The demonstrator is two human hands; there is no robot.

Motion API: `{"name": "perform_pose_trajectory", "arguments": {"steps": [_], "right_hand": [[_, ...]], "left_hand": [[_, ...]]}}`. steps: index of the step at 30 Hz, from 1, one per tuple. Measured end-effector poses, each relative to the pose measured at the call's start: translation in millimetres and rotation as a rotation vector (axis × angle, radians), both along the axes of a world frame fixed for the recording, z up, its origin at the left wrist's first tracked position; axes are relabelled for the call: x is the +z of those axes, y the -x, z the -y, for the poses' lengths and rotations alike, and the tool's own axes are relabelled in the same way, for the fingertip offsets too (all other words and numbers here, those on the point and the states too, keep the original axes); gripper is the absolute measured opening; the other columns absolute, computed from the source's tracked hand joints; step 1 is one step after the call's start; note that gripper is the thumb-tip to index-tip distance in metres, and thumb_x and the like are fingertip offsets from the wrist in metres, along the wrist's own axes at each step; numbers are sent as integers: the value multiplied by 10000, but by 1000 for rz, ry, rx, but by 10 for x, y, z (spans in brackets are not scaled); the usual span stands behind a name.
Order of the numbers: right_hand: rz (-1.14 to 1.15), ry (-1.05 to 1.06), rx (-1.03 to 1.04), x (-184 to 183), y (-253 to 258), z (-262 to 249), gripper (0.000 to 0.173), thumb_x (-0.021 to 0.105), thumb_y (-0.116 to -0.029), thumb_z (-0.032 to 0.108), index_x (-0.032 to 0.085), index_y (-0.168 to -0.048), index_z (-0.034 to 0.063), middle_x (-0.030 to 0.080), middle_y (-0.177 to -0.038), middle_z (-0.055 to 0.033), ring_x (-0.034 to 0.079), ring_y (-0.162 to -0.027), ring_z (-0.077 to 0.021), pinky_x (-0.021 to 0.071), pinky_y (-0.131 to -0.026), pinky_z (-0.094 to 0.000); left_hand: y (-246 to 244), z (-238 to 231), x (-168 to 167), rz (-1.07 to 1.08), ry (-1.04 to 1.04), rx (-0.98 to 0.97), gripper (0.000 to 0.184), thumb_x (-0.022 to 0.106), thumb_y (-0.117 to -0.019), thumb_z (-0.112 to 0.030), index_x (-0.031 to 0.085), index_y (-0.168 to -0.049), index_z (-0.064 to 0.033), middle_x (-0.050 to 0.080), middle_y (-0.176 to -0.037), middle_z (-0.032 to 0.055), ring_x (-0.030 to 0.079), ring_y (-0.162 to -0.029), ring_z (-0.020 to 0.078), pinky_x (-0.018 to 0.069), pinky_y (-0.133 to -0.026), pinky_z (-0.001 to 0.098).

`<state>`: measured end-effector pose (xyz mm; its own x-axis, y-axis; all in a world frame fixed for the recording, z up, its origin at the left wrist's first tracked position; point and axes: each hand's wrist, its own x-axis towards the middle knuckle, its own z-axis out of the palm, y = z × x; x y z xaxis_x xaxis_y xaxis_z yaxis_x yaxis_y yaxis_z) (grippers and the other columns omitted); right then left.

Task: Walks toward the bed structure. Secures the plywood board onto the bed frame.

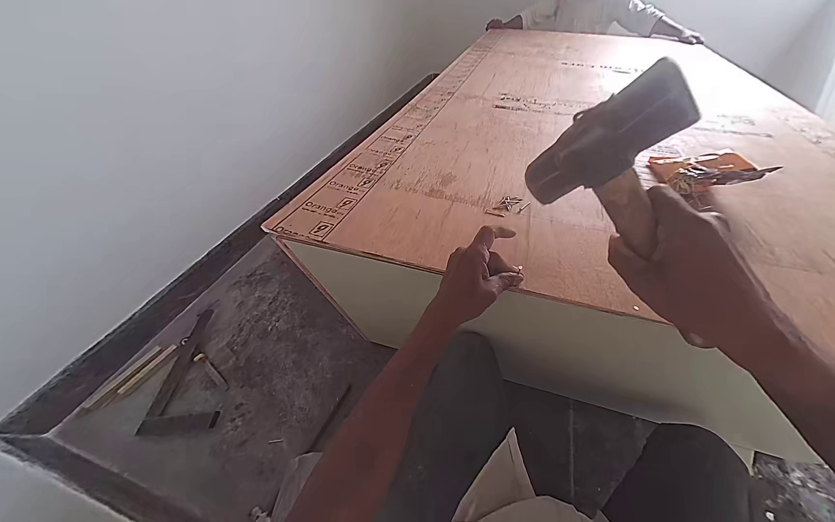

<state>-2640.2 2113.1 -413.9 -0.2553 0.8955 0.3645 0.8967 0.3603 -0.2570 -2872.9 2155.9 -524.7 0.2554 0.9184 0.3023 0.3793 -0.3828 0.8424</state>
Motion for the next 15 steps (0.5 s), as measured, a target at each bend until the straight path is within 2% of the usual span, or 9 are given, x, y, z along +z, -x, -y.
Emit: {"name": "perform_pose_trajectory", "arguments": {"steps": [2,3,4,6,9,10,12,14,15], "right_hand": [[212,199,-2,-90,5,-45,94,610,-965,92,522,-970,58,531,-651,-87,600,-602,-289,464,-528,-459],[300,353,-24,-81,17,-72,68,591,-991,104,535,-1011,71,568,-727,-105,631,-704,-315,490,-607,-488],[318,436,-29,-92,-11,-83,63,589,-999,112,545,-1032,80,577,-761,-106,627,-743,-316,490,-634,-496],[284,379,-32,-112,-103,-89,84,619,-979,107,565,-1035,77,588,-743,-105,631,-722,-308,488,-619,-494],[94,206,-13,-295,-297,131,110,644,-944,128,542,-938,88,490,-638,-27,527,-583,-191,400,-521,-385],[37,140,-16,-353,-366,218,114,633,-924,159,546,-928,85,472,-627,-11,502,-560,-166,380,-505,-365],[-45,53,-53,-433,-512,371,198,606,-888,250,600,-957,65,498,-627,-7,500,-537,-145,378,-480,-354],[-110,41,-99,-523,-683,492,280,582,-869,339,621,-971,81,501,-620,24,478,-505,-87,372,-445,-309],[-145,58,-123,-583,-773,548,299,579,-865,372,618,-973,96,499,-619,39,473,-488,-61,379,-429,-286]], "left_hand": [[2,-16,-5,-7,-11,3,625,795,-875,-54,475,-1411,-78,751,-809,-6,689,-675,52,577,-695,250],[-5,-16,-23,-2,-17,6,623,799,-871,-64,479,-1405,-71,741,-798,-12,674,-665,49,566,-688,248],[-12,5,-36,-1,-5,4,609,798,-874,-68,491,-1400,-68,745,-803,-11,678,-668,46,571,-692,244],[4,-34,1,-14,-13,2,554,783,-891,-85,523,-1381,-71,759,-831,-12,685,-688,35,569,-708,238],[27,-9,-64,-40,-64,-34,446,779,-892,-62,600,-1301,-58,762,-853,0,683,-696,46,570,-693,257],[63,-7,-82,-76,-109,-62,403,780,-897,-79,629,-1269,-55,774,-904,5,712,-762,53,590,-733,266],[178,-24,-102,-238,-280,-85,384,787,-902,-198,696,-1240,-40,771,-1097,41,731,-993,104,586,-899,317],[328,-46,-194,-513,-495,-4,478,709,-934,-422,723,-1282,-95,708,-1313,70,663,-1243,200,494,-1093,444],[395,-51,-274,-611,-571,56,513,633,-966,-509,720,-1304,-133,677,-1372,72,618,-1316,232,452,-1137,499]]}}
